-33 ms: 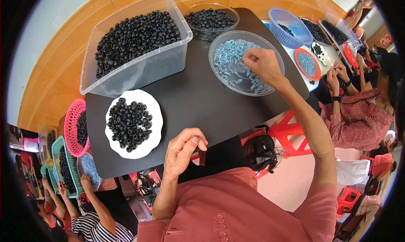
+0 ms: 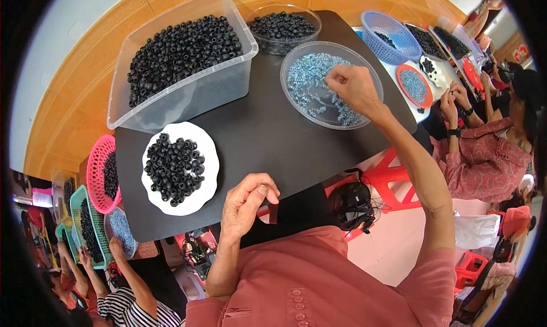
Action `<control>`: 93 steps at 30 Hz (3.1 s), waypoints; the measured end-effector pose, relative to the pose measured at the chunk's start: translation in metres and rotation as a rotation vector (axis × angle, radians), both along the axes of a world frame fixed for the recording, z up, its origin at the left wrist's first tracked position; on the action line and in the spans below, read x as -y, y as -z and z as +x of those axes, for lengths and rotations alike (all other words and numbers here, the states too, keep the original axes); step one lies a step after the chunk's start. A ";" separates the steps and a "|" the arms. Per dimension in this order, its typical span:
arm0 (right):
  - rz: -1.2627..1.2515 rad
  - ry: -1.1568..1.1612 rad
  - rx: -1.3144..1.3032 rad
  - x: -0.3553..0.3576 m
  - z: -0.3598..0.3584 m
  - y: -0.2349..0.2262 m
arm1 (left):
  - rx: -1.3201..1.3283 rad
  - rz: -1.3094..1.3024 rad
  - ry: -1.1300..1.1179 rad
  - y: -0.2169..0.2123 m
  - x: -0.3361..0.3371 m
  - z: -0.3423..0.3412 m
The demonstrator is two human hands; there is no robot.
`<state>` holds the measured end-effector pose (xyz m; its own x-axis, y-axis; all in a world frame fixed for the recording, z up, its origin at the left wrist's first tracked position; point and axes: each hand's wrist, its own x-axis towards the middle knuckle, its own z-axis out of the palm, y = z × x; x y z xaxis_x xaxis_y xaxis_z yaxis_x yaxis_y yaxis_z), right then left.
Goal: The person assembles small black rings with blue internal components by hand.
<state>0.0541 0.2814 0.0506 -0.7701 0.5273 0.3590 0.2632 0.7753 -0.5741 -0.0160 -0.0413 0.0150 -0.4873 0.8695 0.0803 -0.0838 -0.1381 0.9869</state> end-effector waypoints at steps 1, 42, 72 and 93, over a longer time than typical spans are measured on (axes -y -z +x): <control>0.000 -0.001 0.000 0.000 -0.001 0.000 | 0.000 0.000 -0.001 0.001 0.000 0.000; -0.121 -0.220 -0.062 0.070 -0.031 -0.026 | -0.035 -0.049 -0.012 -0.013 0.003 0.003; -0.655 -0.605 -0.240 0.173 -0.049 0.035 | -1.371 -0.533 -0.237 -0.046 0.039 -0.103; -1.024 -0.660 -0.411 0.165 -0.042 0.033 | 0.688 0.324 -0.010 -0.019 0.024 -0.026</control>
<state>0.0121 0.1160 0.0175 -0.9193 0.2653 0.2906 -0.3370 -0.1497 -0.9295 -0.0416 -0.0654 0.0339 -0.5277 0.8494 0.0058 -0.6626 -0.4159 0.6228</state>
